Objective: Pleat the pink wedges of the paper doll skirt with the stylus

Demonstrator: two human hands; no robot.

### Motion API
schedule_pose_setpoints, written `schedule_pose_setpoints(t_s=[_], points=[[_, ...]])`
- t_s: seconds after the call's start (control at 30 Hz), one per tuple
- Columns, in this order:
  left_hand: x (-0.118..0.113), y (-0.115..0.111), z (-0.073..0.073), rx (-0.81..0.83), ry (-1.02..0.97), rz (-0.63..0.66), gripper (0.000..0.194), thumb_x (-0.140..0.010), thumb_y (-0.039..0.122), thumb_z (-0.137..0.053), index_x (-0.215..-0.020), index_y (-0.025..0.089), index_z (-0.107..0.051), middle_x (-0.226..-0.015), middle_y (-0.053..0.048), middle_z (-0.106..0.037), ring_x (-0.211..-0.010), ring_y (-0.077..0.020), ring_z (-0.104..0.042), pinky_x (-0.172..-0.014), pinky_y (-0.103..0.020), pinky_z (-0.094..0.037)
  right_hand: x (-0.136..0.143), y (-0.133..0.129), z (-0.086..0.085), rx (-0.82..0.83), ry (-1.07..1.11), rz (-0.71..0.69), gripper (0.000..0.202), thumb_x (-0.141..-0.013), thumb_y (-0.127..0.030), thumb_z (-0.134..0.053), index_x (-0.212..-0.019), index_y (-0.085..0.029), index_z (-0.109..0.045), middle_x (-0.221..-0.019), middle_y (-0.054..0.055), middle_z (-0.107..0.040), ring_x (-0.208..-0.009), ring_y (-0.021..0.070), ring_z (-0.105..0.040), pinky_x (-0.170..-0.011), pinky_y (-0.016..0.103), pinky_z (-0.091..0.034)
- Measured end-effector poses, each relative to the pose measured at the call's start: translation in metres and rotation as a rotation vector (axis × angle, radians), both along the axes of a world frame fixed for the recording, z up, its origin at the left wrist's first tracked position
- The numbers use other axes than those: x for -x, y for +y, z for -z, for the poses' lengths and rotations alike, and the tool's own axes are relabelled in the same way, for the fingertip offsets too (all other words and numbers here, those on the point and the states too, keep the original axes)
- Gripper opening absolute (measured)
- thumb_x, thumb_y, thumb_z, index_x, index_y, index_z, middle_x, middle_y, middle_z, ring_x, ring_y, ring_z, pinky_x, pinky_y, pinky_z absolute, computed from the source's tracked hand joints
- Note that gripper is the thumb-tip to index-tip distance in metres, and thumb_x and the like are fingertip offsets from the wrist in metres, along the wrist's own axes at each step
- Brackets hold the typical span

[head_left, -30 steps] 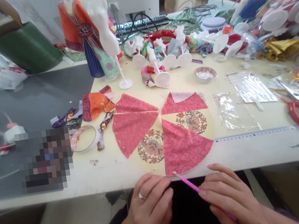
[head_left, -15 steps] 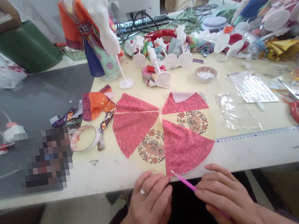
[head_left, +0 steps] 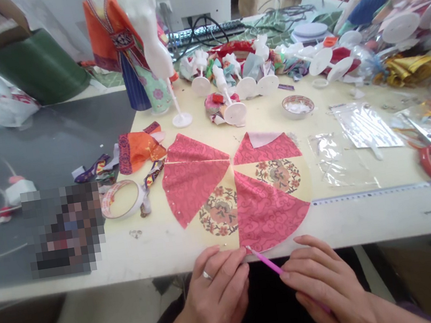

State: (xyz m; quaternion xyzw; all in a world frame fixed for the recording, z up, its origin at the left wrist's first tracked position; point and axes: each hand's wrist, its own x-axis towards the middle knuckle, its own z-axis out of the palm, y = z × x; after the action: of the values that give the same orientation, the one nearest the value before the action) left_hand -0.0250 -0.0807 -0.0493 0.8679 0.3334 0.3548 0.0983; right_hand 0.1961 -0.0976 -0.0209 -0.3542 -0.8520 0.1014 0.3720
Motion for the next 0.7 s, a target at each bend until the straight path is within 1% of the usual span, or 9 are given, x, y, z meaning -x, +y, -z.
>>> schedule_pose_setpoints(t_s=[0.17,0.4,0.57,0.7], points=[[-0.0004,0.0043,-0.0002,-0.112,0.085,0.032,0.026,-0.073,0.006,-0.061,-0.099,0.009,-0.062,-0.109,-0.015,-0.067,-0.096,-0.0233,-0.059,-0.089,-0.043,-0.044,-0.0010,-0.0002,0.0016,0.004,0.010,-0.001,0.023,-0.073,-0.003,-0.051,-0.092,-0.009,-0.063,-0.080,0.006,-0.066,-0.079,0.0156,-0.059,-0.091,0.040,-0.045],[-0.0017,0.0027,-0.0013,-0.111,0.143,0.012,0.029,-0.074,0.007,-0.061,-0.104,0.007,-0.062,-0.111,-0.013,-0.066,-0.096,-0.0236,-0.058,-0.091,-0.045,-0.042,-0.0029,-0.0012,0.0018,0.014,0.015,-0.002,0.025,-0.073,-0.003,-0.051,-0.094,-0.009,-0.062,-0.081,0.006,-0.067,-0.080,0.0160,-0.060,-0.092,0.040,-0.044],[-0.0005,0.0032,-0.0006,-0.112,0.162,0.011,0.028,-0.075,0.008,-0.060,-0.103,0.009,-0.062,-0.113,-0.013,-0.065,-0.097,-0.0235,-0.058,-0.093,-0.045,-0.041,-0.0050,-0.0018,0.0009,-0.003,0.009,0.029,0.025,-0.074,-0.004,-0.049,-0.094,-0.012,-0.062,-0.080,0.005,-0.067,-0.081,0.0156,-0.060,-0.090,0.039,-0.046],[0.0002,0.0032,-0.0014,-0.109,0.142,0.005,0.027,-0.074,0.007,-0.060,-0.101,0.010,-0.063,-0.111,-0.012,-0.066,-0.096,-0.0226,-0.060,-0.092,-0.044,-0.042,-0.0071,-0.0020,0.0001,-0.014,0.014,0.038,0.025,-0.074,-0.004,-0.049,-0.094,-0.012,-0.062,-0.079,0.005,-0.067,-0.080,0.0156,-0.060,-0.089,0.039,-0.046]])
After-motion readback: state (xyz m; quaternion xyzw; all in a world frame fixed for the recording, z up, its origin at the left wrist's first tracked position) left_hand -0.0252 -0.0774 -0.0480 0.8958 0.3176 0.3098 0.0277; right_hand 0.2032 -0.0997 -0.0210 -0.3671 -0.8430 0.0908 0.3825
